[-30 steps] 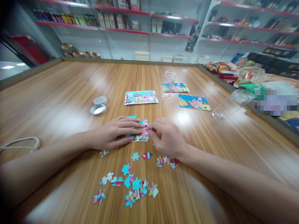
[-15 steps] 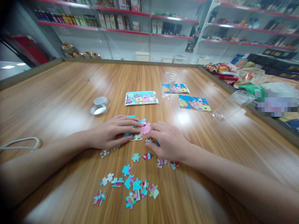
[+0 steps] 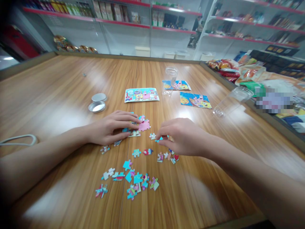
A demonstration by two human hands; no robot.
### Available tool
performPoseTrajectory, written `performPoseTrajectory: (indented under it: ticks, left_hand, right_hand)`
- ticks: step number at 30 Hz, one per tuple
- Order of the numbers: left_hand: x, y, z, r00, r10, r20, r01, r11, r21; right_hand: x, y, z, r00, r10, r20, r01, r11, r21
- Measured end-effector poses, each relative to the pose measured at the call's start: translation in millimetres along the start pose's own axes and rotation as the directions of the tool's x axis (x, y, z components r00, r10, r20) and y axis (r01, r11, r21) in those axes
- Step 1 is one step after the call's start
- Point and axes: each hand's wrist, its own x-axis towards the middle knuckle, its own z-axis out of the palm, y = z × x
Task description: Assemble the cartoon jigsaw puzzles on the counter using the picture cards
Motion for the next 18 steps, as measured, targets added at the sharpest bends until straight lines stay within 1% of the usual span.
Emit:
performPoseTrajectory:
  ticks: [2, 5, 8, 10, 12, 14, 15, 18]
  left_hand:
    - [0, -1, 0.1, 1.000, 0.001, 0.000, -0.001, 1.000, -0.001]
    - [-1, -2, 0.8, 1.000, 0.002, -0.001, -0.002, 1.000, 0.002]
    - [-1, -2, 1.4, 1.000, 0.003, -0.003, -0.003, 1.000, 0.004]
    - [-2, -3, 1.6, 1.000, 0.005, -0.003, -0.005, 1.000, 0.004]
    - [-2, -3, 1.5, 1.000, 0.006, 0.000, -0.006, 1.000, 0.006]
    - [-2, -2, 1.3, 1.000, 0.002, 0.004, -0.002, 1.000, 0.007]
    - [-2, -2, 1.1, 1.000, -0.002, 0.007, 0.002, 1.000, 0.008]
    - [-2, -1, 0.6, 1.000, -0.011, 0.017, 0.011, 1.000, 0.012]
  right_hand:
    - [-1, -12, 3, 0.998, -0.013, 0.056, 0.013, 1.000, 0.012]
    - [0, -30, 11, 0.993, -0.055, 0.108, 0.051, 0.998, 0.033]
    - [0, -40, 10, 0.979, -0.083, 0.184, 0.079, 0.996, 0.029]
    - [-4, -41, 3, 0.969, -0.041, 0.243, 0.043, 0.999, -0.005]
    - [-12, -38, -4, 0.963, 0.022, 0.269, -0.005, 0.998, -0.066]
    - [-23, -39, -4, 0.969, 0.056, 0.241, -0.027, 0.992, -0.121]
    - [-28, -42, 1, 0.976, 0.055, 0.209, -0.026, 0.990, -0.140]
    - [-36, -59, 26, 0.997, 0.004, 0.079, 0.004, 0.994, -0.105]
